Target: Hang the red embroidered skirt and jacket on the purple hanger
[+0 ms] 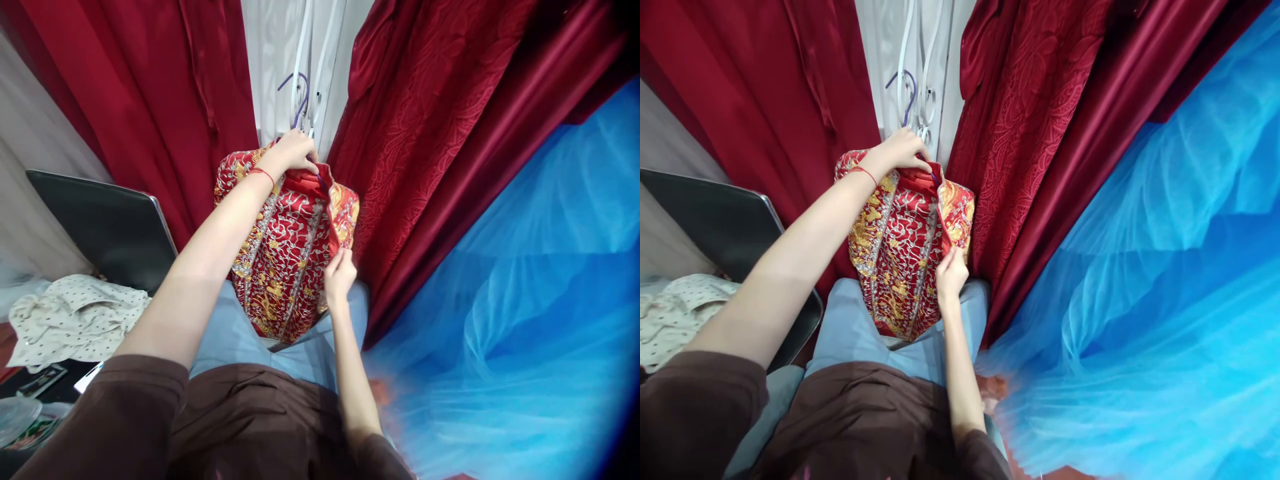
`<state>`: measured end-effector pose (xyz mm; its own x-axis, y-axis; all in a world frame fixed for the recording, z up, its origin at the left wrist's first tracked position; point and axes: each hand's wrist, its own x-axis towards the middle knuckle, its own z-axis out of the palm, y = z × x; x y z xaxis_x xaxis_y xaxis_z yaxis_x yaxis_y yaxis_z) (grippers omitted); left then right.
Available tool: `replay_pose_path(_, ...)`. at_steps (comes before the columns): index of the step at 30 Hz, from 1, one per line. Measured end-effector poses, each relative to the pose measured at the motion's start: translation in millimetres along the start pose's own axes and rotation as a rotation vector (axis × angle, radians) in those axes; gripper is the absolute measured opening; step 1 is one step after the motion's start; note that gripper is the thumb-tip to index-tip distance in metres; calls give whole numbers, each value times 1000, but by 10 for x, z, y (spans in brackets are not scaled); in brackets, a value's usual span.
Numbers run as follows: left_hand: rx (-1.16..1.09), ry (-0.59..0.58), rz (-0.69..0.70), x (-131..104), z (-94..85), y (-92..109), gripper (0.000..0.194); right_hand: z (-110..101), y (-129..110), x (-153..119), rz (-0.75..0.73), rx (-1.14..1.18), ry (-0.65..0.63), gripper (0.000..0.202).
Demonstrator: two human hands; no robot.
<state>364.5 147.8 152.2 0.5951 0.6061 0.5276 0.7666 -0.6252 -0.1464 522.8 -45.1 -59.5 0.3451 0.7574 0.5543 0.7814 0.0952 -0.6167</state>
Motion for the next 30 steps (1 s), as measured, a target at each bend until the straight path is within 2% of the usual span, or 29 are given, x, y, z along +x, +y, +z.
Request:
replay_pose_path(5, -11, 116, -16, 77, 216, -34, 17, 310, -878, -68, -224, 107, -96, 46)
replay_pose_path(7, -34, 131, -18, 118, 277, -74, 14, 495, -1080, -105, -273, 144, -151, 44)
replay_pose_path(8, -46, 131, -27, 133, 293, -81, 13, 594, -1103, -125, -281, 145, -183, 42)
replay_pose_path(10, -64, 128, -39, 125, 288, -55, 12, 784, -990, -166, -261, 108, -238, 35)
replay_pose_path(13, -107, 189, 20, -72, 220, 74, 25, 985, -567, -217, -185, 2, -287, 25)
replay_pose_path(15, -148, 290, 46, -380, 208, 168, 35, 1033, -265, -228, -151, -38, -359, 25)
replay_pose_path(17, -181, 402, -30, -815, 303, 236, 39, 1030, -39, -223, -133, -11, -414, 20)
replay_pose_path(18, -196, 462, -117, -1060, 402, 261, 39, 1022, 36, -220, -121, 17, -418, 17)
replay_pose_path(20, -214, 596, -378, -1549, 699, 304, 45, 1015, 115, -221, -88, 71, -385, 16)
replay_pose_path(22, -191, 667, -625, -1967, 1082, 353, 67, 1043, 119, -232, -42, 93, -342, 20)
replay_pose_path(24, -147, 605, -786, -2259, 1483, 397, 82, 1110, 75, -236, 6, 67, -287, 27)
replay_pose_path(25, -142, 529, -839, -2353, 1668, 407, 80, 1153, 44, -225, 26, 32, -253, 31)
replay_pose_path(28, -127, 353, -935, -2469, 2073, 351, 55, 1292, -55, -102, 66, -125, -145, 44)
replay_pose_path(30, -102, 316, -955, -2483, 2188, 252, 37, 1364, -96, 50, 54, -218, -112, 45)
